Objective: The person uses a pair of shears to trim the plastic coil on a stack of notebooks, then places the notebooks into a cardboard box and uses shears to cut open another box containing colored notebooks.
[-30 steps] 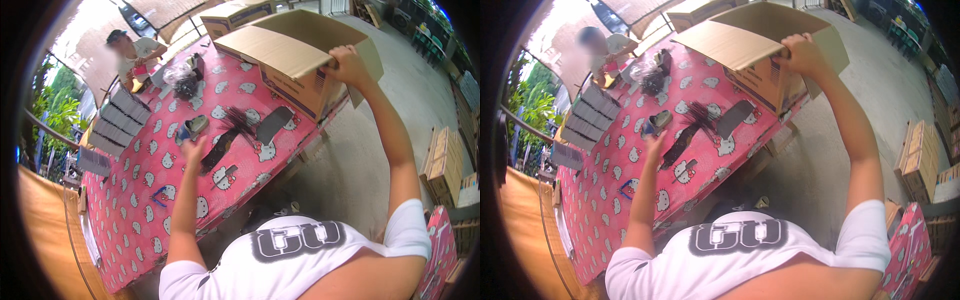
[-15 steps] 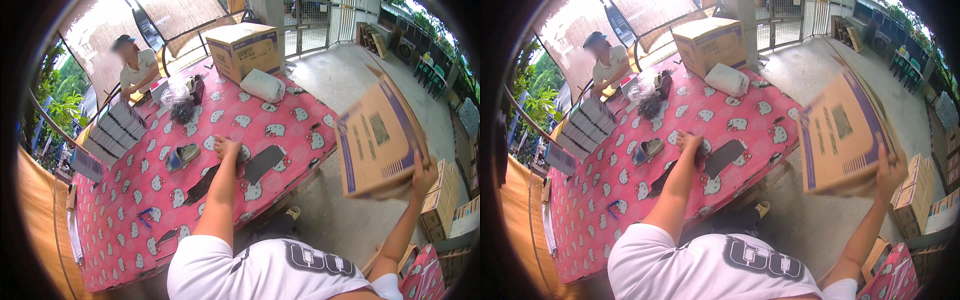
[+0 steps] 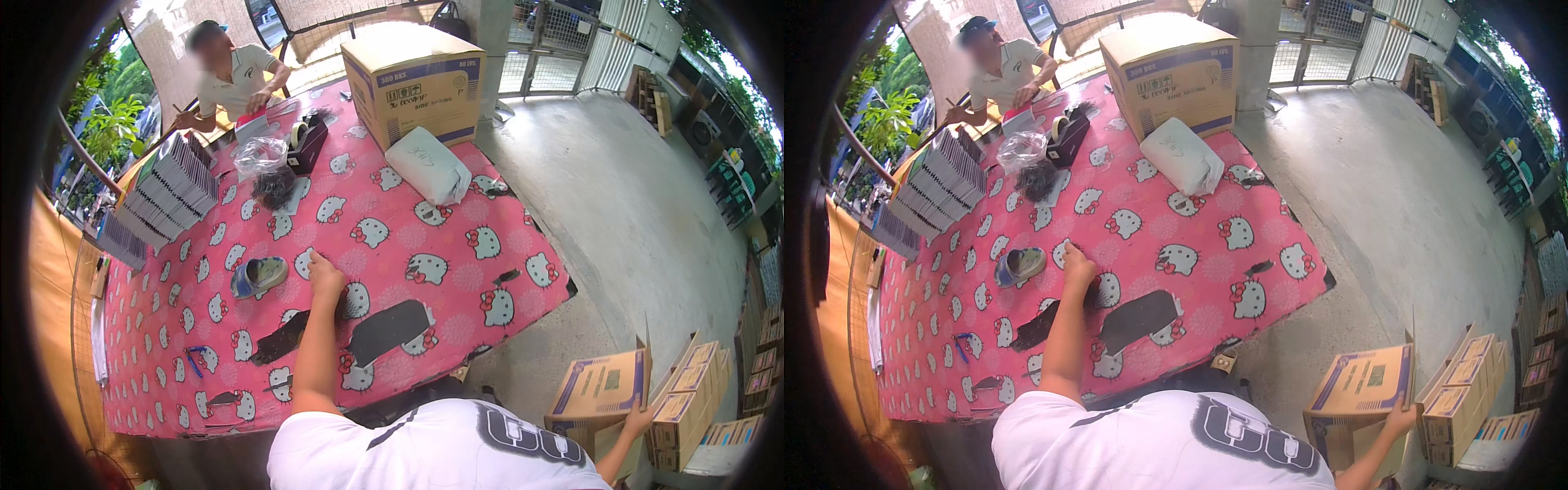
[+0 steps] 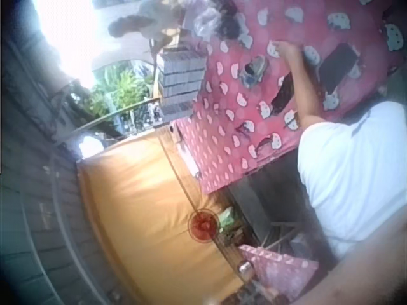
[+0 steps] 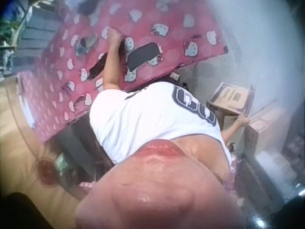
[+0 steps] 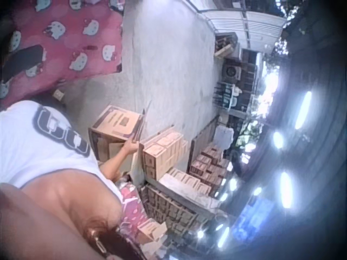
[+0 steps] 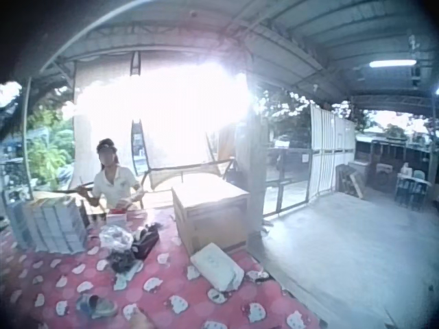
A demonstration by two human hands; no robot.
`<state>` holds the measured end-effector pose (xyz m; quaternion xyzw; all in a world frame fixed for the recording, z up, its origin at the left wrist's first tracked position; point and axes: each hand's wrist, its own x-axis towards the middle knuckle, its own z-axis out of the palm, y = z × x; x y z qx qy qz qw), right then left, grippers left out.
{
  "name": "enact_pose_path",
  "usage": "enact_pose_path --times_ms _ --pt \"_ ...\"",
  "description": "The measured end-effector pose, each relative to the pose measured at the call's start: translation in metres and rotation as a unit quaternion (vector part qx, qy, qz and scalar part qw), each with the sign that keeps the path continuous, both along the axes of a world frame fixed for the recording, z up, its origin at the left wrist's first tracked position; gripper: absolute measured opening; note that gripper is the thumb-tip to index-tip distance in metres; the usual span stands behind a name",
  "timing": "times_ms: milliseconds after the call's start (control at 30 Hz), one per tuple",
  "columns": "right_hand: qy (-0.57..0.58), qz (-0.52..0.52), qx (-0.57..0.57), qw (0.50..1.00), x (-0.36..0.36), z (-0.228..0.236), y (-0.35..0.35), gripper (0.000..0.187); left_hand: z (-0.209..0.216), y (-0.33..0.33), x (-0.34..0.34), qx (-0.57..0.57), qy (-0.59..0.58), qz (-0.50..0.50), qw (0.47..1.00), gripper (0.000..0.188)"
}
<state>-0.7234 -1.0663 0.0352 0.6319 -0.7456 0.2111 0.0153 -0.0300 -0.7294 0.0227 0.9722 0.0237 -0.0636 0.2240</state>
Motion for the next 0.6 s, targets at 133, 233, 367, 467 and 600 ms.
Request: enact_pose_path --times_ms 133,233,367,467,600 --pt "-0.024 -0.03 0.024 0.999 -0.016 -0.021 -0.03 0.042 0.012 -0.031 0.032 0.011 0.002 0.029 1.0 0.067" --pt "-0.051 -0.042 0.0 0.998 -0.024 -0.032 -0.049 0.042 0.013 -0.05 0.052 0.099 -0.022 0.048 0.994 0.067" --pt "-0.057 -0.066 -0.01 0.996 -0.045 -0.056 -0.08 0.043 -0.017 -0.045 0.075 0.15 -0.08 0.064 0.983 0.061" --pt "-0.088 -0.059 -0.097 0.99 -0.076 -0.085 -0.113 0.048 -0.034 -0.042 0.087 0.183 -0.052 0.049 0.981 0.07" --pt "-0.118 -0.114 -0.064 0.984 -0.082 -0.082 -0.158 0.049 -0.029 -0.08 0.099 0.294 -0.071 0.056 0.952 0.085"
